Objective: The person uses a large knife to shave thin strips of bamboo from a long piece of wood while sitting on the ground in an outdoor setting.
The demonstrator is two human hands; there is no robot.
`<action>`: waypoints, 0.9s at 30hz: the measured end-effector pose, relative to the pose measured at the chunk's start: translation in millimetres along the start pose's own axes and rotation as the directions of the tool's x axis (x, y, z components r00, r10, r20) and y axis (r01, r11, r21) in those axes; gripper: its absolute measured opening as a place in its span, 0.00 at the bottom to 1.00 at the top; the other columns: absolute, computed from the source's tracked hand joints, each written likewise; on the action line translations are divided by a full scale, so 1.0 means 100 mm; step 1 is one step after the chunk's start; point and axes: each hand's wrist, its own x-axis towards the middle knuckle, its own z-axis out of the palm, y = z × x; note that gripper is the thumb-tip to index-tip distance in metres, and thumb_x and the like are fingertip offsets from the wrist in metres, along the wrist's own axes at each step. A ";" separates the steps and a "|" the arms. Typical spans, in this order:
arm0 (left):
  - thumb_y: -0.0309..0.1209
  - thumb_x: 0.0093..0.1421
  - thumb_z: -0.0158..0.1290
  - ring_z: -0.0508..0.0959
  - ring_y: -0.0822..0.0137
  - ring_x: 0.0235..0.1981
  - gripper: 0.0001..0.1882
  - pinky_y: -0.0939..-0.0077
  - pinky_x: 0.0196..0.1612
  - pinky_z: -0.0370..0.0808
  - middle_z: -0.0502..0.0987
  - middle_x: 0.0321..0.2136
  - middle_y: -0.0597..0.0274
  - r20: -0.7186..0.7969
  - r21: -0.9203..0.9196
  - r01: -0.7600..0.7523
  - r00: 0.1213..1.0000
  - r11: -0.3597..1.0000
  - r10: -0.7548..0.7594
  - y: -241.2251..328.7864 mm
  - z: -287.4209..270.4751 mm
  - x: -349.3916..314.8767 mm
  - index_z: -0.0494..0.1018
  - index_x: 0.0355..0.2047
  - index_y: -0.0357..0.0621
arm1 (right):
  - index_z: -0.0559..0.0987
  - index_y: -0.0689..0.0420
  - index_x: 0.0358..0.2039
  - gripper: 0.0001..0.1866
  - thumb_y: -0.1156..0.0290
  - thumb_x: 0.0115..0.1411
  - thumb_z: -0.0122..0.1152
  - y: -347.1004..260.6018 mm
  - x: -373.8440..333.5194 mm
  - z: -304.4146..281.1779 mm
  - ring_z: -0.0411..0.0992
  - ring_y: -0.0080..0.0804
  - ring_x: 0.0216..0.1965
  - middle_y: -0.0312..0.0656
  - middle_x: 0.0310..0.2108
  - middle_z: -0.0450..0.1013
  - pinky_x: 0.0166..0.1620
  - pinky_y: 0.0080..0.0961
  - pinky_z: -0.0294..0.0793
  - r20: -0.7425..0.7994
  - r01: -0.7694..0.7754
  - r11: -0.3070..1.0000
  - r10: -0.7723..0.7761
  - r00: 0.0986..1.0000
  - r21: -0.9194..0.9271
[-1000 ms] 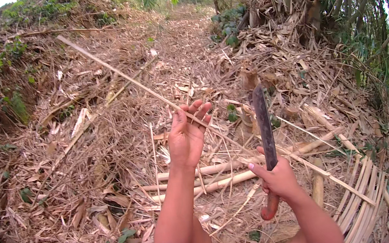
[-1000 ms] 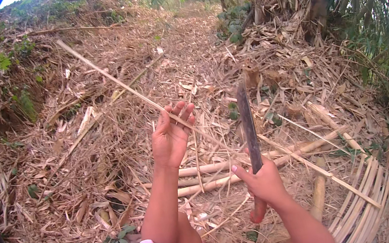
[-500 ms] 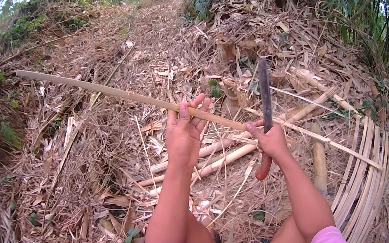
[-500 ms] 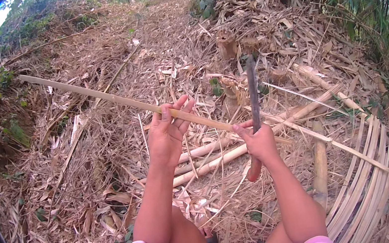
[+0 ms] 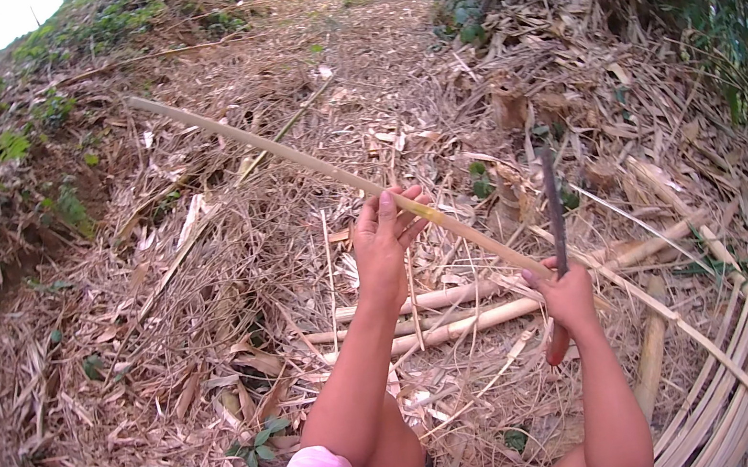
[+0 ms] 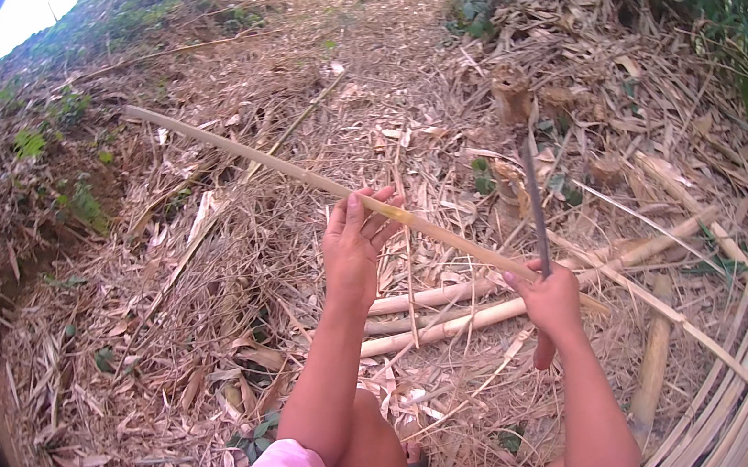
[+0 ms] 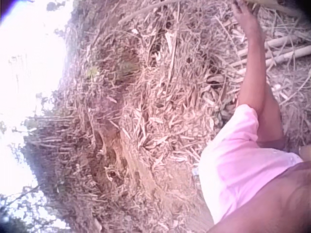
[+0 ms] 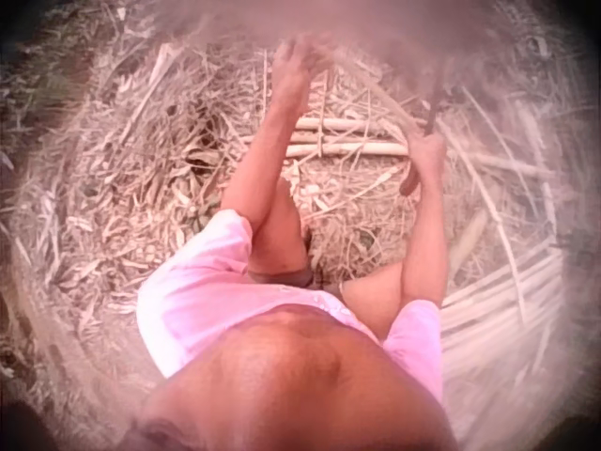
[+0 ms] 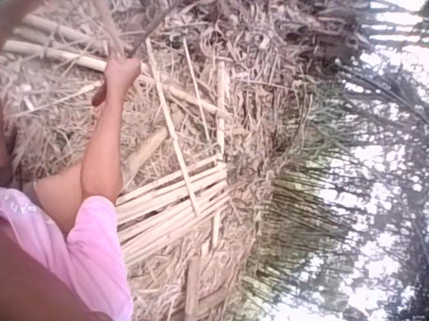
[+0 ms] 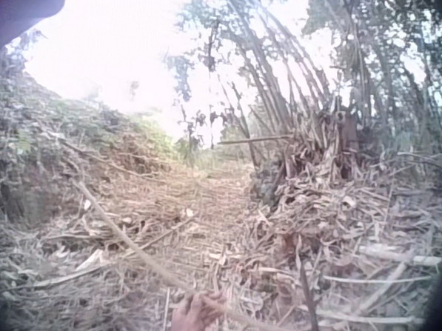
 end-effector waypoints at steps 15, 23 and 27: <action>0.38 0.66 0.50 0.79 0.71 0.35 0.16 0.79 0.32 0.79 0.79 0.36 0.57 0.069 0.041 -0.065 0.996 0.997 0.062 -0.09 -0.29 0.14 0.72 0.48 0.40 | 0.79 0.63 0.31 0.20 0.61 0.47 0.76 0.23 0.13 0.01 0.64 0.20 0.18 0.31 0.17 0.68 0.24 0.23 0.65 0.097 -0.101 0.994 0.097 0.991 0.040; 0.38 0.66 0.49 0.80 0.68 0.35 0.14 0.78 0.31 0.79 0.79 0.36 0.55 0.089 0.063 -0.107 0.991 0.992 0.101 -0.02 -0.32 0.12 0.72 0.44 0.41 | 0.78 0.64 0.31 0.22 0.60 0.45 0.77 0.13 0.09 0.06 0.65 0.21 0.19 0.32 0.17 0.68 0.24 0.23 0.66 0.090 -0.043 0.999 0.044 0.995 -0.012; 0.38 0.66 0.49 0.79 0.68 0.35 0.13 0.78 0.31 0.78 0.79 0.36 0.56 0.086 0.048 -0.114 0.990 0.992 0.110 0.00 -0.37 0.11 0.72 0.43 0.42 | 0.79 0.64 0.31 0.22 0.60 0.46 0.76 0.01 0.03 0.06 0.64 0.19 0.19 0.32 0.17 0.68 0.23 0.22 0.64 0.074 -0.003 1.000 0.004 0.997 -0.008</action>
